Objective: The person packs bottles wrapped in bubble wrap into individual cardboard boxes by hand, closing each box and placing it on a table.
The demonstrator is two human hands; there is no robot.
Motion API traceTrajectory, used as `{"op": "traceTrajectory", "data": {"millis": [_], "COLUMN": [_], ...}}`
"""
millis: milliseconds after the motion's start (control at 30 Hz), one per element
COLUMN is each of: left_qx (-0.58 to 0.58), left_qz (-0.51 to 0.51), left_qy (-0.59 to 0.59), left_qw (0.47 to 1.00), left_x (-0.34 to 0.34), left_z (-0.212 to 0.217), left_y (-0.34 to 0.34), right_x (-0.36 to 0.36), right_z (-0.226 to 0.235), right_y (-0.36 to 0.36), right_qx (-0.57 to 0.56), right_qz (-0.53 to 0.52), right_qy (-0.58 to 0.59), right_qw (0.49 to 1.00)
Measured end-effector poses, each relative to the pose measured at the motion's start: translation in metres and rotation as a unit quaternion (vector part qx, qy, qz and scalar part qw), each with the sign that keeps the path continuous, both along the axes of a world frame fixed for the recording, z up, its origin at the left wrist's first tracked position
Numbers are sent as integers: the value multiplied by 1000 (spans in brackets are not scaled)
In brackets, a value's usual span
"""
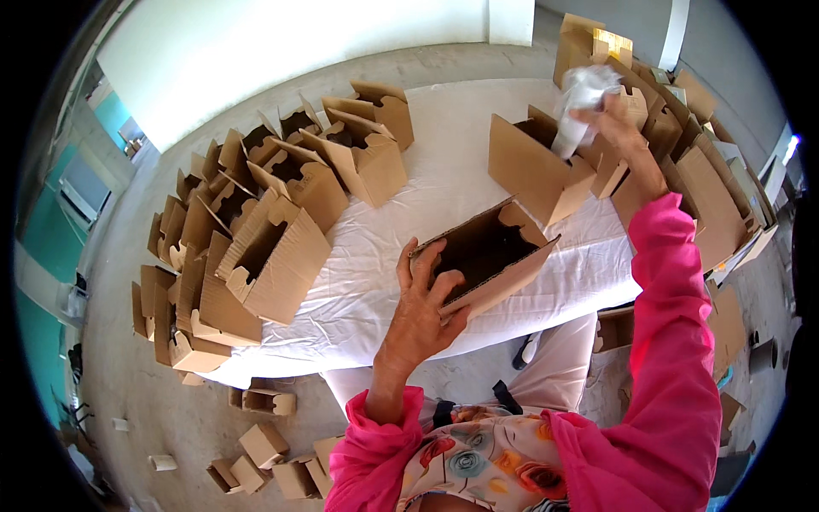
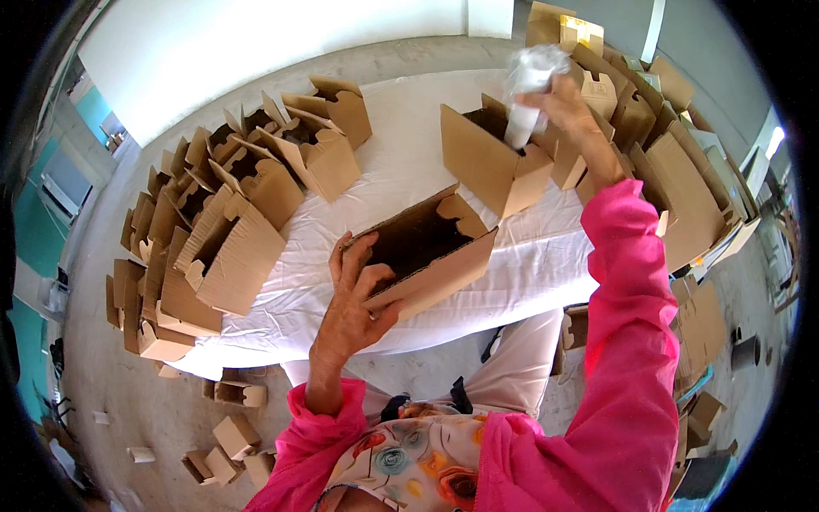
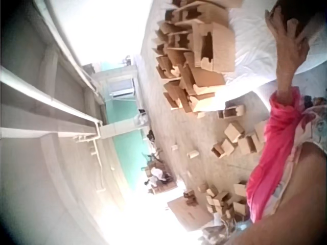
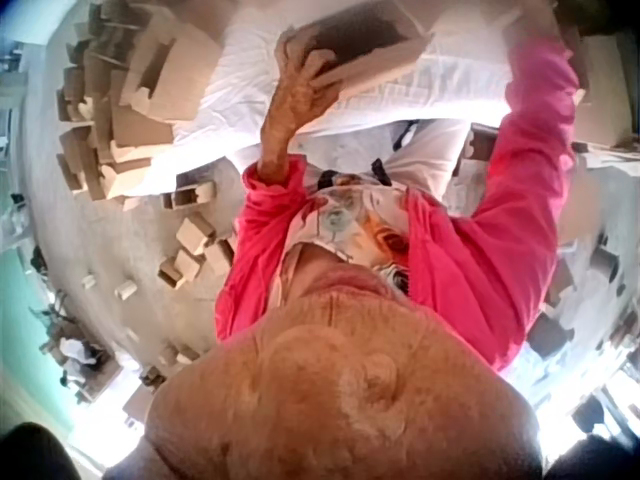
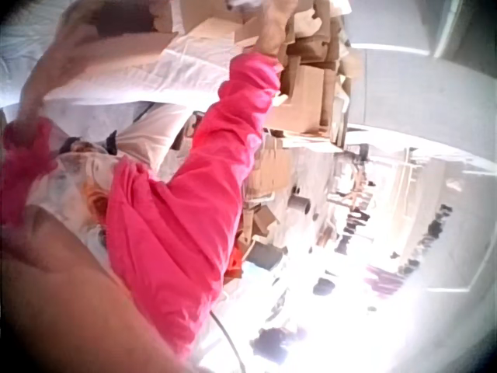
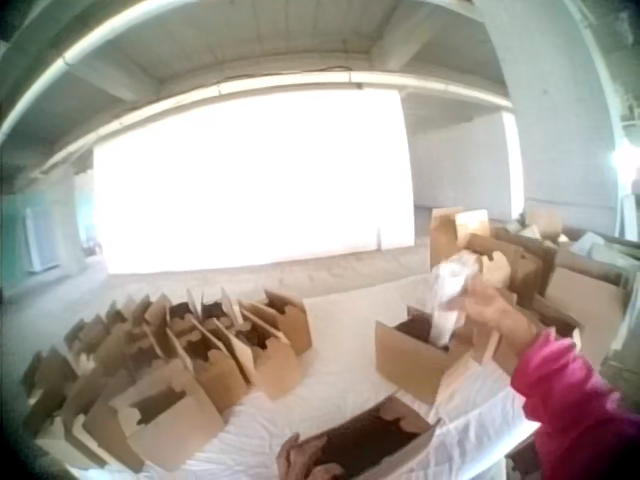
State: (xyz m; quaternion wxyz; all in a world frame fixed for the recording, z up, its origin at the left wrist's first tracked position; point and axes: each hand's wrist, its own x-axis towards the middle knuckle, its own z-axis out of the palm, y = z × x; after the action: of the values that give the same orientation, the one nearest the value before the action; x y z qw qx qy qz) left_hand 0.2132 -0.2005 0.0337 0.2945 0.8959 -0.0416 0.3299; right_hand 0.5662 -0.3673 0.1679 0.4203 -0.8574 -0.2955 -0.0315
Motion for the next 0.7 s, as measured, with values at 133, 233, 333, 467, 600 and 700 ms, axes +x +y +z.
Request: {"op": "traceTrajectory", "data": {"millis": [133,233,333,467,600,700], "left_qx": [-16,-16,-25,-19,-15,-1], "left_qz": [16,20,25,13,7,0], "left_qy": [1,-12,-9,-20,-8,9], "left_qw": [1000,1000,999,1000,1000,1000], "left_x": [-6,-5,-9,-12,-17,-18], "left_z": [-2,0,-1,-1,-2,2], "left_y": [5,1,3,2,1,-6], "right_x": [-44,-125,-172,-198,-180,-178], "right_z": [18,30,15,-24,-46,-50], "right_y": [-17,-15,-7,22,29,38], "right_qx": [267,415,346,178,-131,-246], "right_qz": [102,208,348,396,434,456], "right_qy": [7,-40,26,-77,-126,-106], "right_qw": [958,885,871,898,883,849]}}
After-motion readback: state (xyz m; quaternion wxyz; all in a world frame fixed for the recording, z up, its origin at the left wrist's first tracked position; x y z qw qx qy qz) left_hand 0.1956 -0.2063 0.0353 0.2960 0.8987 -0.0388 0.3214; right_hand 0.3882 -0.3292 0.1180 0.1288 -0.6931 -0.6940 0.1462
